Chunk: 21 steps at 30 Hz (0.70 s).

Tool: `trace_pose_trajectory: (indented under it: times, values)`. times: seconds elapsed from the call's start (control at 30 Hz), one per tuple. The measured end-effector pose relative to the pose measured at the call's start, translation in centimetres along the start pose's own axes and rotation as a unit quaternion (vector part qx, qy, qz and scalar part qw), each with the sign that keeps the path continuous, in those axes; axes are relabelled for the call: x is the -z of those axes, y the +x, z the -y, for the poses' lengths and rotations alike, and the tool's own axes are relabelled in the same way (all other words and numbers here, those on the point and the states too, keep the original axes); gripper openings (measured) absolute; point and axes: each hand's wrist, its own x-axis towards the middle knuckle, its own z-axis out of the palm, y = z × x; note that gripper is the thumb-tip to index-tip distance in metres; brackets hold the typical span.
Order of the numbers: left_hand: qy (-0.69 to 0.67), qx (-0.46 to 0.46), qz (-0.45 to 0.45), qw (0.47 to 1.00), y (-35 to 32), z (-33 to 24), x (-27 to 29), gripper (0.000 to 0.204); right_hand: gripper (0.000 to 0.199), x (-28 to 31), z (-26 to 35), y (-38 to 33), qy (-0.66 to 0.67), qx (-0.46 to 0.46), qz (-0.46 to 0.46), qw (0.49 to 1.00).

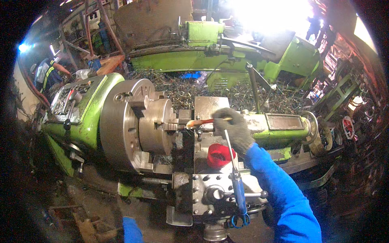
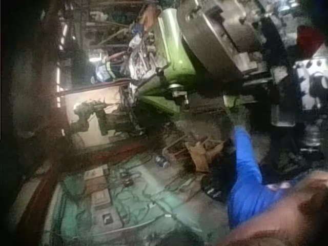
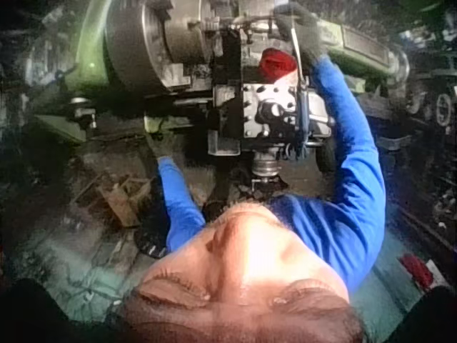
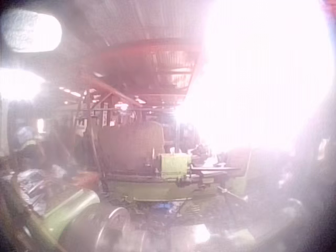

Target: The person operates a green metal lathe in a workshop, adjusting the tool post and controls while a cylindrical metal workpiece rotates. They use a red funnel to apply liquid to the cutting area and manipulate the lathe's levers and handles throughout the process.

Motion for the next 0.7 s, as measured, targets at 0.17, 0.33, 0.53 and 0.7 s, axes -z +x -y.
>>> trace_pose_trajectory:
  times: [0.17, 0.33, 0.53, 0.7]
  values:
    - [0.03, 0.046, 0.044, 0.998, 2.7, 0.8, 2.8, 0.096, 0.02, -3.6, -1.3, 2.9, -0.138, 0.084, 0.094, 0.982]
    - [-0.042, 0.073, -0.042, 0.996, 6.2, 2.7, 5.0, 0.079, 0.025, -3.6, -0.7, 3.5, -0.231, 0.107, 0.066, 0.965]
    - [0.855, -0.204, -0.097, 0.466, 9.2, 12.8, 11.2, 0.065, 0.019, -3.0, -1.4, 2.5, -0.245, 0.169, 0.025, 0.954]
    - [0.956, -0.088, -0.009, 0.279, 5.3, 19.4, 13.3, 0.07, 0.017, -3.9, 1.1, 1.6, -0.212, 0.123, -0.005, 0.969]
